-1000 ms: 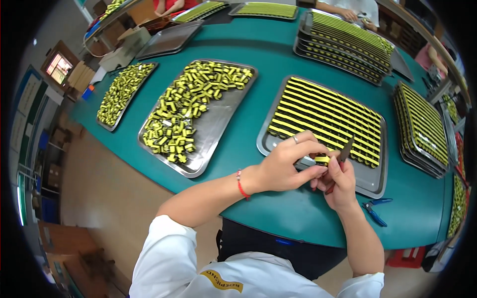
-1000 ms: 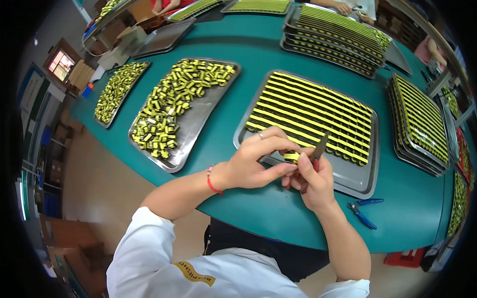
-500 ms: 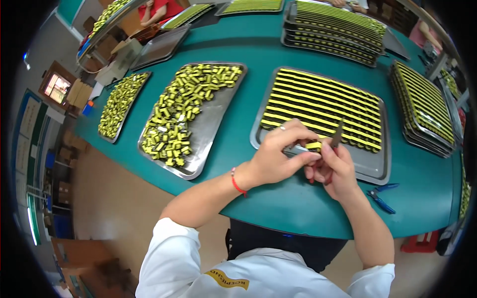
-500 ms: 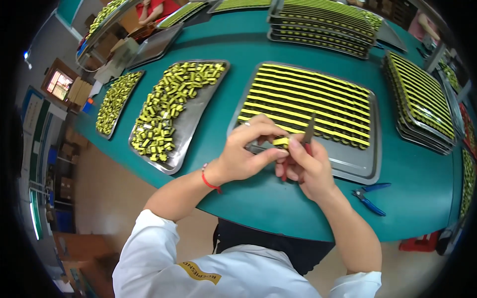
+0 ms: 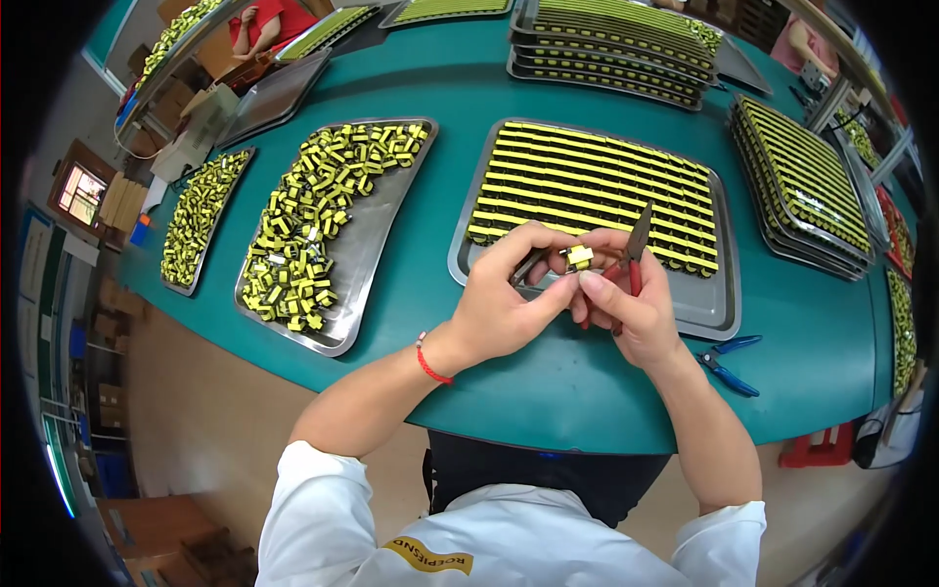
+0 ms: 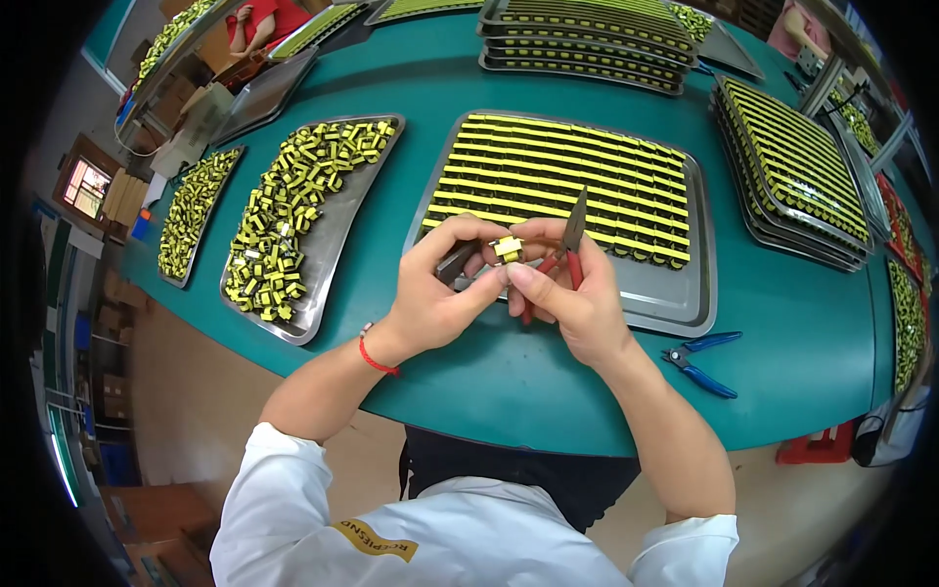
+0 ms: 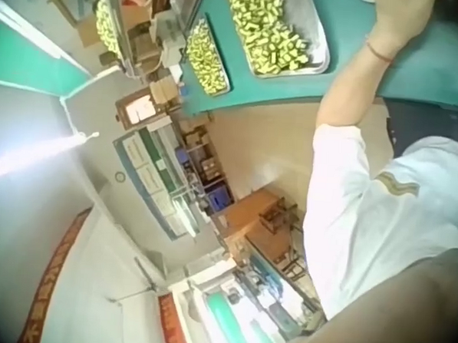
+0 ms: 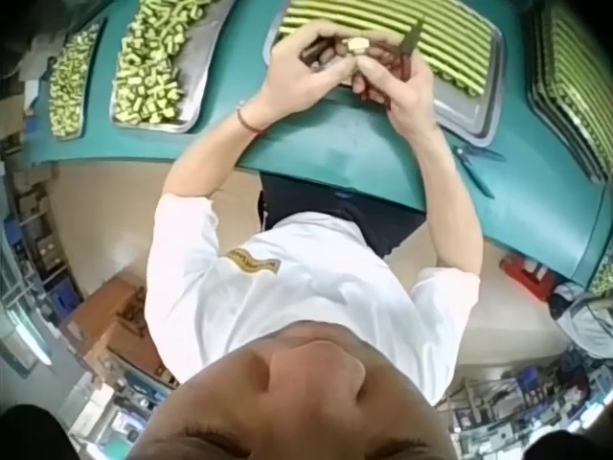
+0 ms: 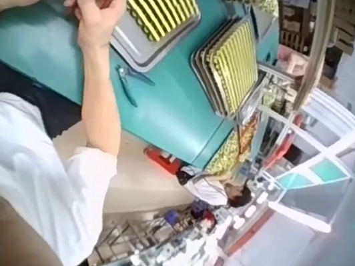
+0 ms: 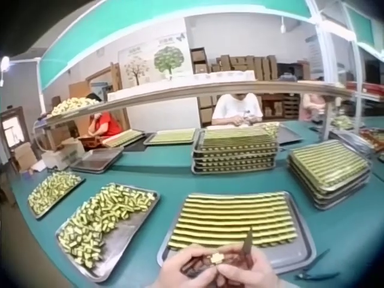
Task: The person assembles small yellow components onto black bases using pliers at an electronics factory workbench.
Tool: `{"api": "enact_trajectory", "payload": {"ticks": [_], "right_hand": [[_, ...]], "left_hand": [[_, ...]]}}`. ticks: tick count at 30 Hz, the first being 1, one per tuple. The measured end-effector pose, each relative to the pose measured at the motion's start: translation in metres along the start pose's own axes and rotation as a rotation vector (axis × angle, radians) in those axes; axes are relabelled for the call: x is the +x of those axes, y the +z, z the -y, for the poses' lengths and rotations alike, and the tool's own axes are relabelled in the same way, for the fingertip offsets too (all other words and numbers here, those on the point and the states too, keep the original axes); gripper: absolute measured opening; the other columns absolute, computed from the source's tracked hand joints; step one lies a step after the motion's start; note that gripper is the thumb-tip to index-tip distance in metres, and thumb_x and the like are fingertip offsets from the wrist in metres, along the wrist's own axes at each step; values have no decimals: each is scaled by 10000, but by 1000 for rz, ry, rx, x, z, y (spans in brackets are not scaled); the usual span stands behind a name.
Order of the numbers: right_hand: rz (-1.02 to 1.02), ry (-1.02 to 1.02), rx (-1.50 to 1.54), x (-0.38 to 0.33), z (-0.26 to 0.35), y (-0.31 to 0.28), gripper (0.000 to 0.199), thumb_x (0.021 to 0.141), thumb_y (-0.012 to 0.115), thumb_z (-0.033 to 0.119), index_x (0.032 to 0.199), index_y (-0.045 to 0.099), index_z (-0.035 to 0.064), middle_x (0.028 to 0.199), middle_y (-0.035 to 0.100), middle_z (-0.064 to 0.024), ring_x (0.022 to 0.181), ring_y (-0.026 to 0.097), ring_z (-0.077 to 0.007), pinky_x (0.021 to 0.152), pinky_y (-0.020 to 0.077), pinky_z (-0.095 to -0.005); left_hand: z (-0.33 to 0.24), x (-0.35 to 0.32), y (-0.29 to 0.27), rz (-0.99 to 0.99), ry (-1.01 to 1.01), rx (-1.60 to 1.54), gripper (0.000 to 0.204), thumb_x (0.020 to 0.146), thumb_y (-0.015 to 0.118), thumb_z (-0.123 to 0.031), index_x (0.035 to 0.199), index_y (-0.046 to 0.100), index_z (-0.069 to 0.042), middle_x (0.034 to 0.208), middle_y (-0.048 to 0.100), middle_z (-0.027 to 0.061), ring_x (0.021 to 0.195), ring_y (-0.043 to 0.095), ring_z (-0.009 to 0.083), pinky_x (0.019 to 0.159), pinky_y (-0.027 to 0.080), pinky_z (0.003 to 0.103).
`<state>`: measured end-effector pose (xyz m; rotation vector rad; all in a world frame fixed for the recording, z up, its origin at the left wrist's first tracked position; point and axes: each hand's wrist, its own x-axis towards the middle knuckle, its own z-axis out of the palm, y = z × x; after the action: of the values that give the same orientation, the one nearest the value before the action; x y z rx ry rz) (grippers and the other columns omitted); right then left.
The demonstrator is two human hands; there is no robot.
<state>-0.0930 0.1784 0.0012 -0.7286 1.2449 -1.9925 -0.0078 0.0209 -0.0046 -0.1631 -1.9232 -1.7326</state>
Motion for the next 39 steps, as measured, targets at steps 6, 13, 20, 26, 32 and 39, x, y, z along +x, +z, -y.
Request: {"api": "enact_trajectory", "payload": {"ticks": [6, 13, 20, 26, 32, 39], "right_hand": [[-36, -17, -173, 4, 10, -11, 325, 923, 673, 74, 1207, 548, -22, 886, 635, -85, 688, 640, -139, 591, 536, -262], [-208, -41, -743, 8, 48, -23, 212, 888, 706, 39, 1067, 632, -47, 770, 629, -50, 669, 582, -89, 596, 487, -248], [-87, -16, -1521, 5, 49, -33, 139, 803, 737, 78, 857, 635, 1, 711, 597, -141, 644, 578, -320, 611, 472, -389], [-108, 26, -1635, 6, 33, -32, 181, 820, 726, 102, 895, 579, 28, 760, 662, -135, 731, 656, -345, 643, 505, -438], [-136, 68, -1658, 7, 30, -29, 173, 853, 691, 112, 871, 540, 29, 771, 658, -137, 735, 651, -359, 654, 503, -456], [-161, -27, -1639, 7, 25, -34, 165, 848, 680, 94, 865, 533, 21, 800, 646, -147, 751, 633, -380, 662, 494, -468]], "left_hand": [[-3, 11, -7, 134, 205, 291, 366, 762, 741, 39, 1110, 630, 16, 866, 610, 88, 714, 556, 166, 590, 440, 277], [2, 21, -23, -19, 152, 454, 55, 861, 681, 2, 905, 649, 10, 792, 600, 94, 688, 583, 198, 591, 458, 303], [23, 20, -24, -13, 173, 586, 119, 852, 730, -65, 829, 639, 7, 798, 581, 97, 658, 572, 234, 571, 454, 342], [19, 16, -20, 78, 78, 656, 139, 841, 743, -82, 820, 636, 4, 821, 578, 97, 658, 573, 251, 577, 464, 358], [22, 13, -18, 90, 78, 649, 99, 842, 719, -51, 826, 639, 6, 838, 588, 108, 691, 588, 278, 600, 472, 377], [23, 15, -15, 98, 61, 635, 91, 843, 711, -45, 827, 640, 10, 841, 590, 110, 706, 589, 284, 614, 474, 376]]}}
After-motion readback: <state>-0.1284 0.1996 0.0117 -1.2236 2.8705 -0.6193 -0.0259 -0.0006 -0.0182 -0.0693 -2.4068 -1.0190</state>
